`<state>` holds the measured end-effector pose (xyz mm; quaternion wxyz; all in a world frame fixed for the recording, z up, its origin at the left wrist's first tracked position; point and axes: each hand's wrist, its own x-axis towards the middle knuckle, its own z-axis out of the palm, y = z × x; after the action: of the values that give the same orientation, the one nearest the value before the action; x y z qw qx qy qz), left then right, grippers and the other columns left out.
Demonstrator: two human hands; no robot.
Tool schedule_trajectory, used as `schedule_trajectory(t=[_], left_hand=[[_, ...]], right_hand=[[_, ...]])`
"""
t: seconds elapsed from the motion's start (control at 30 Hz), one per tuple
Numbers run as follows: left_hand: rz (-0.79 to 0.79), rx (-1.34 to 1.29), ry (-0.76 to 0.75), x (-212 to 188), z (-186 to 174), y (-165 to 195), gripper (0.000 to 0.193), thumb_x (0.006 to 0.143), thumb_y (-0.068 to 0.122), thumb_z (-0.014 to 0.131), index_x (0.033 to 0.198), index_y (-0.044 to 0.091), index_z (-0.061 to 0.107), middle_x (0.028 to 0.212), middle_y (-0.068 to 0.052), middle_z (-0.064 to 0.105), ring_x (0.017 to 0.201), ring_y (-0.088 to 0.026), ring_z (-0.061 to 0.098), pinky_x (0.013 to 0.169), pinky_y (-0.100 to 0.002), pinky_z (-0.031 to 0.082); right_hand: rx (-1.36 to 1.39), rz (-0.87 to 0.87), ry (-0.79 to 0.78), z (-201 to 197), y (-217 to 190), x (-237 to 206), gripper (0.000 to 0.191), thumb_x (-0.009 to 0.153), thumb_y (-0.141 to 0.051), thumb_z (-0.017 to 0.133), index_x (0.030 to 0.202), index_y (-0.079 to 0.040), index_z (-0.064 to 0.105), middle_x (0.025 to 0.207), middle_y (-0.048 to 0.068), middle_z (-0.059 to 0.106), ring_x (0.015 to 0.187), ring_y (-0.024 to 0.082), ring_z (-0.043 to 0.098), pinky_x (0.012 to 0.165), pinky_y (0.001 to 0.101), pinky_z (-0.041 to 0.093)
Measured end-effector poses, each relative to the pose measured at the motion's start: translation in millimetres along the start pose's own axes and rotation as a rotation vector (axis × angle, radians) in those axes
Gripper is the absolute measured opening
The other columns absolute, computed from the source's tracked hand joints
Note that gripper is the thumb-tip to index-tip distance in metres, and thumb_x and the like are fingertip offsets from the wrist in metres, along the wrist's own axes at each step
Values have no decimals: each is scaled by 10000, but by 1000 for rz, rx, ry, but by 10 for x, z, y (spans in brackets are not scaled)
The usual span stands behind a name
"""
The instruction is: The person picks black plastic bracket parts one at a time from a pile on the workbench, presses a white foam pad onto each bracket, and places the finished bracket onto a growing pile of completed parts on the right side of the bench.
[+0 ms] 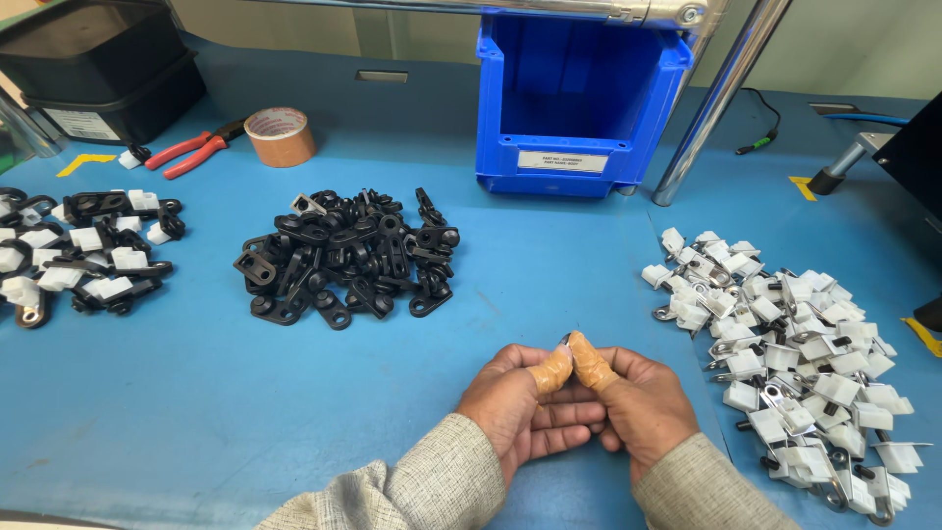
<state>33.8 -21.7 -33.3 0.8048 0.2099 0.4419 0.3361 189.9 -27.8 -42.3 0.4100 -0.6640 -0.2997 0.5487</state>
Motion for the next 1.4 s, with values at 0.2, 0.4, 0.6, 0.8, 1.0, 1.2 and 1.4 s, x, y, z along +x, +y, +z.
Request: schedule_trajectory(t=[0.2, 0.4, 0.6, 0.8, 1.0, 1.2, 1.4], left_hand=[[27, 78, 100, 52, 89, -56, 270, 967, 226, 613, 1175, 111, 485, 1026, -142, 727, 722, -210, 749, 592, -329, 634], [14, 86, 133, 80, 108, -40, 299, 972, 278, 628, 1182, 107, 500, 1043, -122, 734, 674, -187, 743, 540, -303, 624], [0, 16, 66, 92, 19, -61, 288, 1003, 283, 616, 1190, 93, 508, 1033, -140, 726, 699, -152, 736, 514, -275, 597], [30, 29, 180, 159, 54, -100, 223, 948, 116, 489, 1169, 136, 513, 968, -126, 739, 647, -170, 714, 463, -296, 555], [7, 36, 140, 100, 45, -41, 320, 964, 323, 661, 1138, 101, 511, 942, -124, 723, 643, -147, 705, 489, -274, 581], [1, 43, 85, 75, 10, -46, 348, 962, 359, 676, 1122, 86, 532, 943, -103, 728, 653, -130, 710, 512, -264, 599], [26, 163, 87, 131, 27, -74, 320, 938, 304, 707, 1118, 100, 538, 888, -106, 724, 580, -150, 685, 442, -286, 562]], right_hand=[[98, -63, 132, 76, 144, 198, 156, 909, -72, 629, 968, 13, 745, 665, 42, 624, 450, 54, 403, 366, 245, 274], [113, 37, 145, -13, 113, 208, 261, 911, -19, 503, 1022, -37, 739, 636, 30, 580, 420, 82, 371, 352, 271, 211], [20, -56, 65, 29, 148, 135, 198, 946, -128, 668, 1018, 29, 765, 670, 74, 610, 431, 81, 387, 348, 267, 249], [-141, -100, 154, 148, 102, -3, 215, 947, -128, 664, 1099, -31, 780, 813, 69, 745, 529, 86, 525, 430, 250, 390], [-120, -68, 74, 91, 120, -177, 300, 966, -211, 651, 1234, -115, 746, 797, 31, 722, 498, 108, 482, 403, 269, 366], [35, 1, -12, -55, 80, -55, 316, 989, -246, 639, 1146, 9, 742, 705, 95, 645, 479, 133, 515, 388, 272, 385], [-3, -48, 30, -94, 20, 71, 219, 920, -145, 676, 1062, 11, 737, 627, 81, 613, 440, 129, 482, 367, 275, 339]])
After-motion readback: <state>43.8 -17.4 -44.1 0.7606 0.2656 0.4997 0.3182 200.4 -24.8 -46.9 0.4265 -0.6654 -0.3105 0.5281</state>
